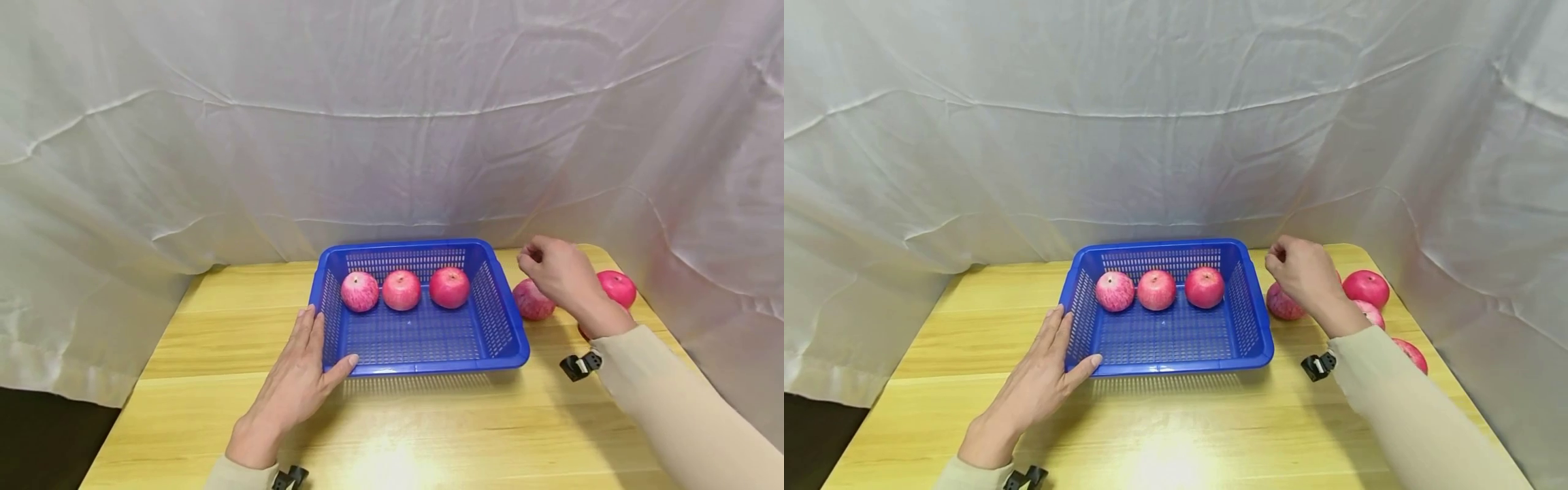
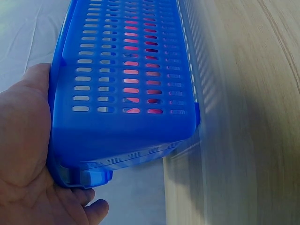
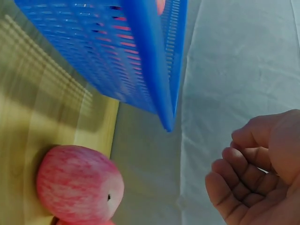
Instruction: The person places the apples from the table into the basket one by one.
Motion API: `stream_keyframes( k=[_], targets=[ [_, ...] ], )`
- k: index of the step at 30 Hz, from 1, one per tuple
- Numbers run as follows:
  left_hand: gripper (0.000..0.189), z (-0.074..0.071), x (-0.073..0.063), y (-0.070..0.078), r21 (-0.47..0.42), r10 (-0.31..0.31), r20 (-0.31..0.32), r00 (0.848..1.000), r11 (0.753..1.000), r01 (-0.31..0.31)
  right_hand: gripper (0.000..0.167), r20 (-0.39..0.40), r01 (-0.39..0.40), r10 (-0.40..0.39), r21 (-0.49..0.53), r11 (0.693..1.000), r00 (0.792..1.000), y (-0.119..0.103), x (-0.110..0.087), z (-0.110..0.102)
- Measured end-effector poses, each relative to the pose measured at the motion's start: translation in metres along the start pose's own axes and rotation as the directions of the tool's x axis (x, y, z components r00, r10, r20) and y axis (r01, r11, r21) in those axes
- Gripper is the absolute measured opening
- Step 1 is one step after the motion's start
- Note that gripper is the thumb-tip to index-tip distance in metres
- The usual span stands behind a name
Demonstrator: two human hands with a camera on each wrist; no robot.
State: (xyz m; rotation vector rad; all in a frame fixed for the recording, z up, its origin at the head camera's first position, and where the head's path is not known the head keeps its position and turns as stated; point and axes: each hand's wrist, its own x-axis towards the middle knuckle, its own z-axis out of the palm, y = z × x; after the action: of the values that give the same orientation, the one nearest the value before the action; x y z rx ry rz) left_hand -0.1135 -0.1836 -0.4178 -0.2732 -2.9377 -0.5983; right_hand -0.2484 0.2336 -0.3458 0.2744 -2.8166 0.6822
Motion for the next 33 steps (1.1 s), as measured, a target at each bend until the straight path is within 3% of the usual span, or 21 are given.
stream_keyframes(
  k=[9, 16, 22, 26, 33],
  targets=[
    [0.101, 0.000, 0.001, 0.001, -0.004, 0.000, 0.004, 1.000, 1.000, 0.000, 0.018, -0.091, -0.062, 0.065, 0.043, 0.997, 0.994, 0.012, -0.020, 0.002],
    [0.101, -0.001, 0.000, 0.000, 0.000, -0.002, 0.006, 1.000, 1.000, 0.002, 0.019, -0.142, -0.080, 0.081, 0.010, 0.997, 0.987, 0.022, -0.029, 0.010],
    [0.101, -0.001, 0.000, 0.000, 0.001, -0.002, 0.006, 1.000, 1.000, 0.002, 0.036, -0.121, -0.134, 0.132, -0.010, 0.991, 0.984, 0.035, -0.030, 0.024],
    [0.101, -0.001, 0.000, 0.000, 0.000, -0.002, 0.005, 1.000, 1.000, 0.002, 0.048, -0.081, -0.125, 0.121, -0.053, 0.991, 0.989, 0.046, -0.030, 0.035],
    [0.101, -0.001, 0.000, 0.000, -0.002, -0.003, 0.006, 1.000, 1.000, 0.003, 0.044, -0.074, -0.101, 0.094, -0.100, 0.990, 0.993, 0.056, -0.032, 0.053]
  ],
)
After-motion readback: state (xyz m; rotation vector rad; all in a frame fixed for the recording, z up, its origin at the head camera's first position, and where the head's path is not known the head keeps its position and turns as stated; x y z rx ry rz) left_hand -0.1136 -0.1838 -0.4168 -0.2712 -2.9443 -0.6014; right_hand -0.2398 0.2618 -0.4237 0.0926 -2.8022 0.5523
